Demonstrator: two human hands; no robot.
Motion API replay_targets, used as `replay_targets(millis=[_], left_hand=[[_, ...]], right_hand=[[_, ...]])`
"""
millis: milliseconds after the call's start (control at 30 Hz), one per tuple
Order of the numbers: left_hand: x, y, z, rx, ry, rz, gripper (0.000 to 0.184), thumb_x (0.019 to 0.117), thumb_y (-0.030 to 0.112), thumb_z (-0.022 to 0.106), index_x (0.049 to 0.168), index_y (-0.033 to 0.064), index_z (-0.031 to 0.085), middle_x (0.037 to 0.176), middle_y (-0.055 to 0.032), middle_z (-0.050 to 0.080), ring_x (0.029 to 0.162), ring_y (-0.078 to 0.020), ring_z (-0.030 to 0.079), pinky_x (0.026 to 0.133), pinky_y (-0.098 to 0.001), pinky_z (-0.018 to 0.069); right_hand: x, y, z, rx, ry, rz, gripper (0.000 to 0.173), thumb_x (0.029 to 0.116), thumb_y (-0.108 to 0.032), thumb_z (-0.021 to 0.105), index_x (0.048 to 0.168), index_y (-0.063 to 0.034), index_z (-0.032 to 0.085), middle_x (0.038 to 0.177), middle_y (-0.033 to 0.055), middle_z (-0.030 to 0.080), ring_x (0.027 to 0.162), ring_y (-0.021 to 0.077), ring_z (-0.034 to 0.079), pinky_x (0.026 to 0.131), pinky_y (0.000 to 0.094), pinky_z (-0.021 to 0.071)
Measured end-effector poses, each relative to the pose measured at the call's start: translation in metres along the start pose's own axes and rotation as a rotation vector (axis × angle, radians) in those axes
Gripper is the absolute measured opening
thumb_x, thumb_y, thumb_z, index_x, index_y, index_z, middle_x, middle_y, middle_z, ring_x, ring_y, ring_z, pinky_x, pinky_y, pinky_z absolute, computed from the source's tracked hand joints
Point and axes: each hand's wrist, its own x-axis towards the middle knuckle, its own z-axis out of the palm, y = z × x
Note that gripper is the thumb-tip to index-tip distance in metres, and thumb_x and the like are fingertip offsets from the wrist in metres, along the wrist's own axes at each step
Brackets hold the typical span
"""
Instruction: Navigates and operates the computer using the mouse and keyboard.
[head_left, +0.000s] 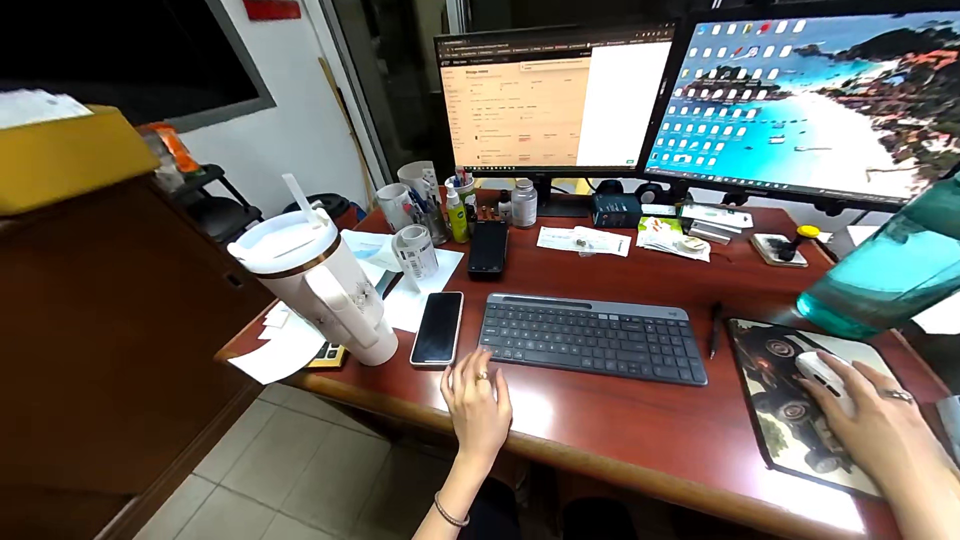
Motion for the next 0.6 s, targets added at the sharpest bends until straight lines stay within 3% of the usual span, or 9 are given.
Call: replay_targets(millis=[133,267,467,533,600], left_hand=[[-0.001,0.004,-0.002,0.043,-0.007,-0.076,0.036,0.0965,0.025,0.057,0.117,-0.0005,0.071,0.126,-0.0125,0.071,0.122,-0.0325,0.065,0.116,-0.0631,0.0304],[0.000,0.005,-0.002,0.048,-0.065,-0.114,0.043,0.0966,0.025,0.056,0.128,-0.0017,0.066,0.134,-0.0147,0.067,0.129,-0.0362,0.061,0.118,-0.0669,0.0241],[0.002,0.004,-0.001,0.092,-0.140,-0.052,0.044,0.0993,0.025,0.049,0.134,0.0027,0.065,0.140,-0.0079,0.065,0.137,-0.0320,0.055,0.119,-0.0710,0.0143],[0.008,0.008,-0.003,0.129,-0.184,0.016,0.044,0.0976,0.017,0.050,0.139,0.0068,0.063,0.136,-0.0101,0.068,0.135,-0.0365,0.056,0.117,-0.0754,0.0128],[0.019,0.019,-0.009,0.216,-0.303,0.107,0.056,0.0934,0.003,0.054,0.146,0.0215,0.059,0.130,-0.0208,0.068,0.132,-0.0470,0.056,0.114,-0.0787,0.0124]], right_hand=[[-0.001,-0.004,-0.004,-0.009,-0.015,0.014,0.062,0.1023,-0.050,0.050,0.150,-0.0100,0.050,0.142,0.0352,0.052,0.131,0.0580,0.049,0.104,0.0752,0.0364],[-0.001,-0.005,-0.004,-0.010,-0.029,0.034,0.064,0.1018,-0.051,0.050,0.152,-0.0110,0.047,0.143,0.0358,0.051,0.132,0.0584,0.047,0.105,0.0747,0.0353],[0.000,-0.005,-0.005,-0.011,-0.030,0.058,0.065,0.1013,-0.049,0.053,0.154,-0.0126,0.044,0.141,0.0352,0.052,0.130,0.0599,0.048,0.103,0.0758,0.0360],[-0.001,-0.005,-0.005,-0.013,-0.031,0.056,0.065,0.1015,-0.049,0.053,0.154,-0.0120,0.043,0.142,0.0356,0.051,0.130,0.0601,0.048,0.103,0.0761,0.0360],[0.000,-0.005,-0.005,-0.015,-0.026,0.046,0.066,0.1013,-0.049,0.052,0.154,-0.0116,0.043,0.141,0.0358,0.052,0.130,0.0606,0.049,0.102,0.0767,0.0363]])
